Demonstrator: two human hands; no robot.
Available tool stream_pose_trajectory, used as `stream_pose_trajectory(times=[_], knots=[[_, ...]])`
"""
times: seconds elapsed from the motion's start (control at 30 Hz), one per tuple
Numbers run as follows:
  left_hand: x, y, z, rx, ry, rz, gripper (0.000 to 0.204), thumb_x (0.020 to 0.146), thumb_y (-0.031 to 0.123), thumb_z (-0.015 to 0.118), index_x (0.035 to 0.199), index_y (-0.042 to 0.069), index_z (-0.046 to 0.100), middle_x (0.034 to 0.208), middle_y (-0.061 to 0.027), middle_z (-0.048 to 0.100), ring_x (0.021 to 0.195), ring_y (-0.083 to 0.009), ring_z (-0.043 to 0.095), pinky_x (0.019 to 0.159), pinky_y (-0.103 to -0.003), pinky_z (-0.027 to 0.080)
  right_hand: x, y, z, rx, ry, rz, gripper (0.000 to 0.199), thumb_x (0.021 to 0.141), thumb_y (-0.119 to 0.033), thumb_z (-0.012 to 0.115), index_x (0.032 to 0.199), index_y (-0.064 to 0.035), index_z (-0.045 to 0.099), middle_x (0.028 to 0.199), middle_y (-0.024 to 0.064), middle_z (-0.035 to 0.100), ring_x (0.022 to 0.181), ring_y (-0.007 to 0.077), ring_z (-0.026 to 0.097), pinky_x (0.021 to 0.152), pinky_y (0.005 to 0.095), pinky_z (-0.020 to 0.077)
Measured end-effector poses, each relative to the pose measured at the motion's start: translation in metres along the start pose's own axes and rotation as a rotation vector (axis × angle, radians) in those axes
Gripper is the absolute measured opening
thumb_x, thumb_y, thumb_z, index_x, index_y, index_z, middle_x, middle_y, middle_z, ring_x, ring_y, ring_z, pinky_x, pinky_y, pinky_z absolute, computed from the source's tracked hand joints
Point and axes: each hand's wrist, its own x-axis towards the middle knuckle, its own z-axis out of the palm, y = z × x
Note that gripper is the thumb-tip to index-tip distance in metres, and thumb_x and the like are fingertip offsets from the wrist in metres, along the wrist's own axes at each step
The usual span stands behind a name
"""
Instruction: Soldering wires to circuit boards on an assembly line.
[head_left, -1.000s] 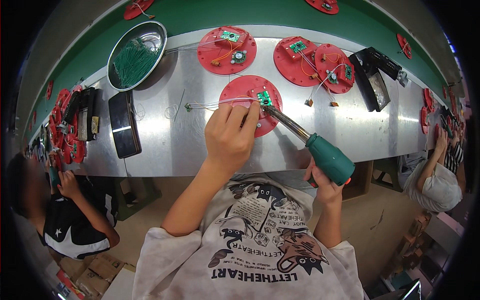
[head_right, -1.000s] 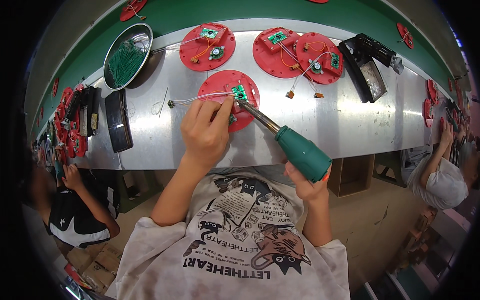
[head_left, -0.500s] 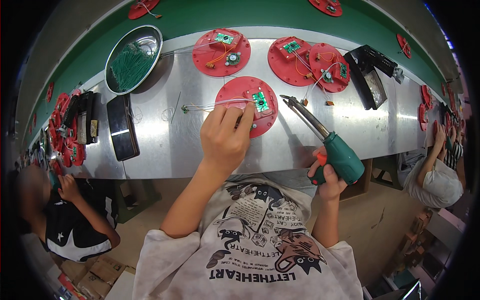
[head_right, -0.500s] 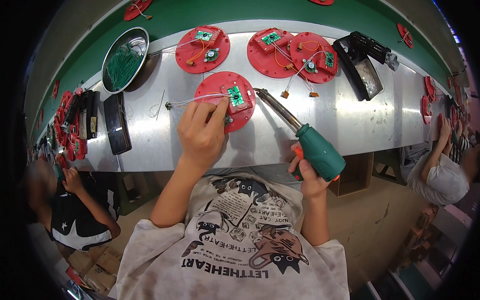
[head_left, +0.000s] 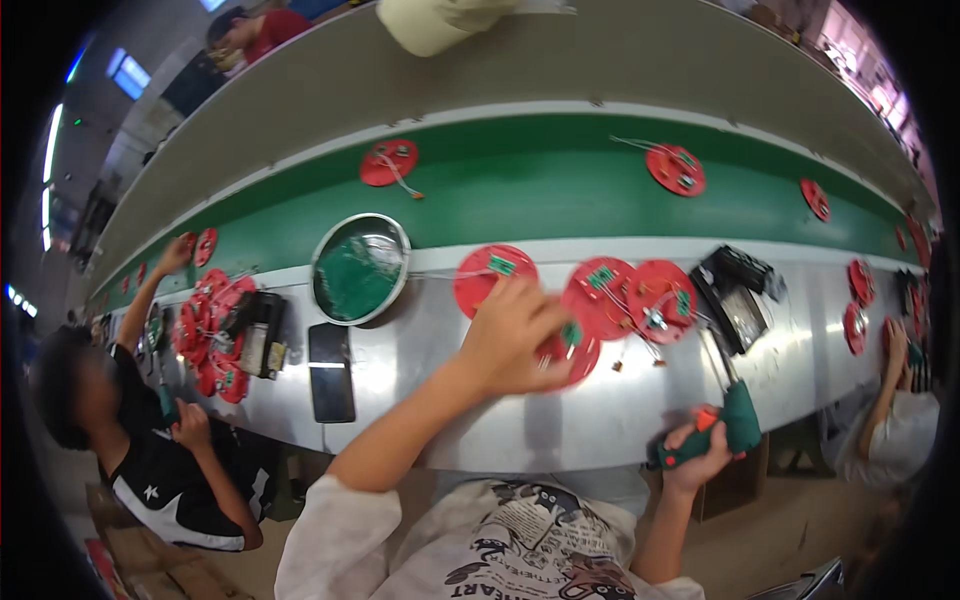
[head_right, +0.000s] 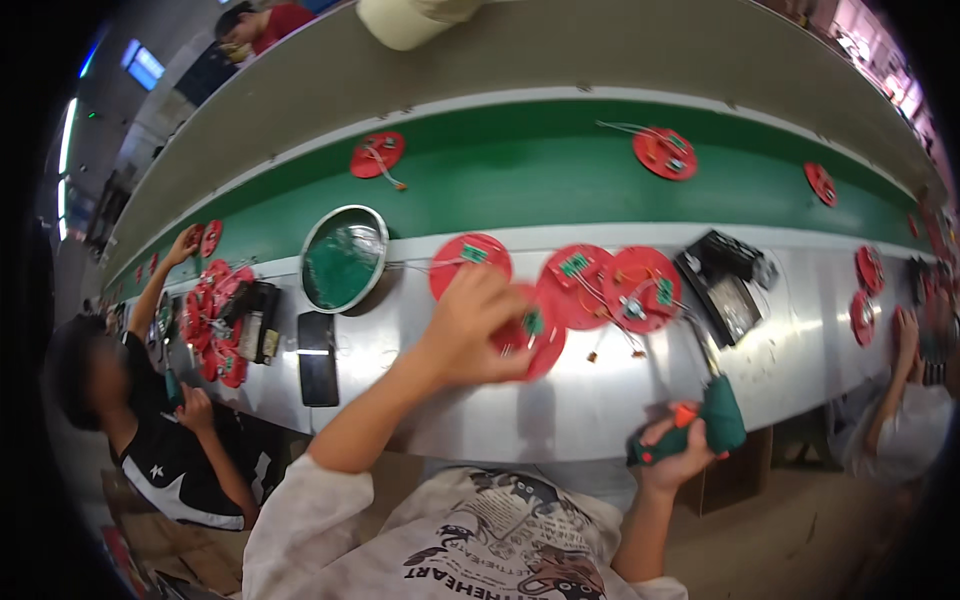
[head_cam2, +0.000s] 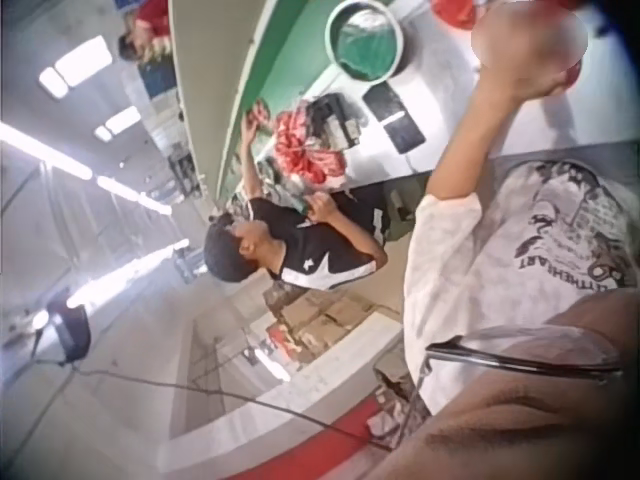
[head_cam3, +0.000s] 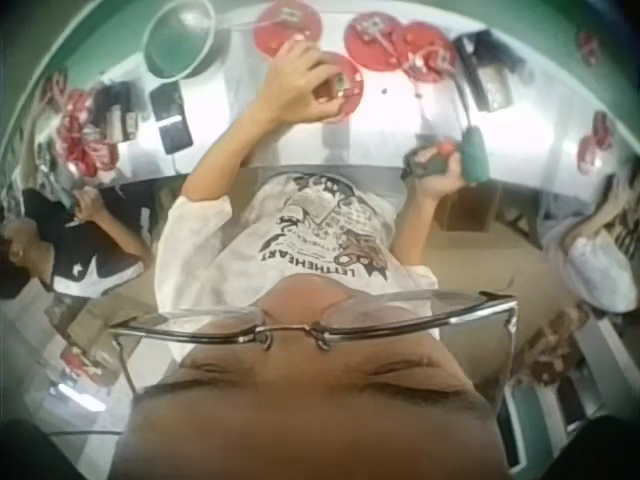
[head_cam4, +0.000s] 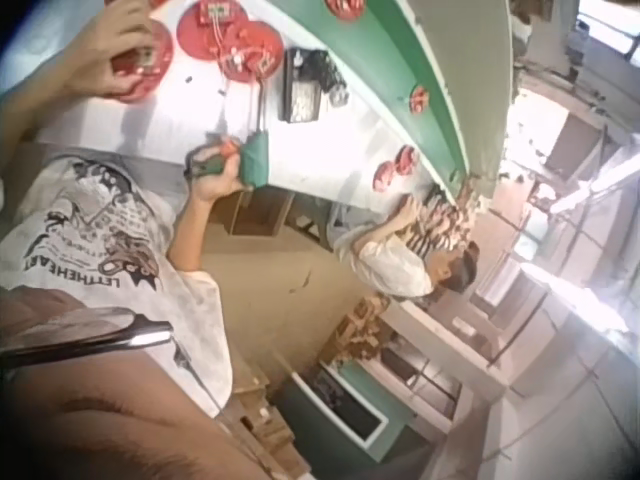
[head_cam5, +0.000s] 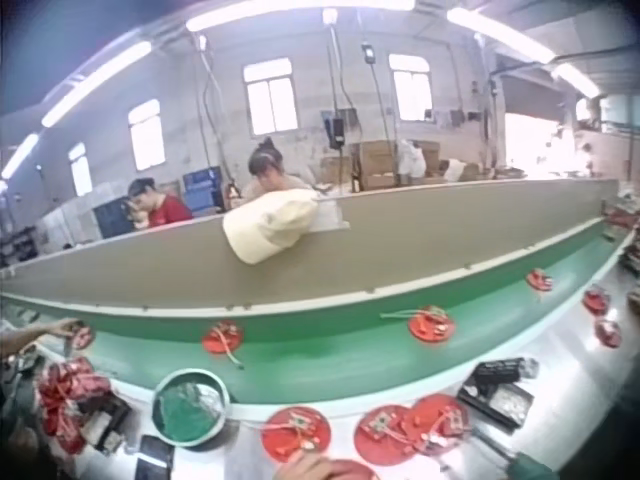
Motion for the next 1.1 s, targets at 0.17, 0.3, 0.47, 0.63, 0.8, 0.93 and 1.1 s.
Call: stream_pose_trajectory(times=[0.17,0.3,0.47,0.63,0.8,0.93,1.1], knots=[[0.118,-0.136,-0.004,0.057,-0.247,-0.324,0.071,0.085,0.05,0.076,0.14,0.009,0.059,0.141,-0.0186,0.061,0.133,-0.041,0.052,0.113,-0.051,0.038,0.005,-0.012,0.026,-0.002,0.218,-0.05,0.035,0.108,-0.032,0.043,0.113,0.0003,0.056,0.096,0.0113,0.062,0.044,0.0143,0.048,0.041,0.0291,0.041],[0.13,-0.261,-0.048,0.599,0.085,-0.752,0.084,0.086,0.069,0.065,0.142,0.007,0.06,0.152,-0.0217,0.052,0.137,-0.0407,0.053,0.111,-0.051,0.043,0.002,-0.002,0.008,0.02,0.211,-0.106,0.035,0.104,-0.029,0.048,0.116,0.0035,0.053,0.101,0.0174,0.064,0.042,0.0159,0.051,0.038,0.0279,0.0427],[0.052,-0.356,-0.115,0.574,-0.048,-1.221,0.051,0.074,0.043,0.081,0.103,0.002,0.079,0.11,-0.0232,0.075,0.105,-0.0342,0.074,0.092,-0.045,0.058,-0.003,0.001,0.019,-0.023,0.193,-0.091,0.031,0.101,-0.023,0.05,0.117,0.0033,0.052,0.095,0.0174,0.064,0.044,0.0195,0.056,0.041,0.0334,0.0477],[0.078,-0.268,-0.109,-0.091,-0.034,-0.853,0.052,0.067,0.009,0.081,0.116,-0.005,0.072,0.097,-0.0149,0.076,0.081,-0.0214,0.073,0.078,-0.034,0.061,-0.003,-0.007,0.028,-0.06,0.206,-0.133,0.027,0.102,-0.023,0.051,0.112,0.002,0.056,0.093,0.0181,0.065,0.044,0.0195,0.054,0.04,0.0331,0.0461],[0.018,-0.047,-0.06,-0.347,-0.61,-0.182,0.056,0.072,0.013,0.08,0.127,0.007,0.069,0.127,-0.0134,0.069,0.117,-0.033,0.064,0.104,-0.044,0.05,0.001,-0.009,0.043,-0.037,0.207,-0.153,0.028,0.102,-0.026,0.052,0.11,0.0013,0.055,0.089,0.0161,0.063,0.043,0.019,0.053,0.039,0.0326,0.0449],[-0.043,-0.018,-0.01,-0.14,-0.297,0.086,0.05,0.083,0.02,0.081,0.13,0.008,0.068,0.128,-0.0135,0.068,0.114,-0.0327,0.062,0.101,-0.042,0.049,0.002,-0.003,0.02,0.017,0.143,-0.083,0.028,0.103,-0.025,0.052,0.109,0.0018,0.056,0.092,0.0145,0.062,0.044,0.0179,0.052,0.041,0.0319,0.0445],[-0.062,-0.068,-0.071,-0.094,0.069,-0.472,0.025,0.082,0.014,0.074,0.105,0.003,0.075,0.107,-0.0155,0.073,0.108,-0.0364,0.064,0.095,-0.046,0.05,-0.001,-0.014,0.039,-0.084,0.124,-0.179,0.026,0.104,-0.02,0.049,0.109,0.0045,0.056,0.095,0.0152,0.062,0.048,0.0173,0.055,0.044,0.0308,0.0449]])
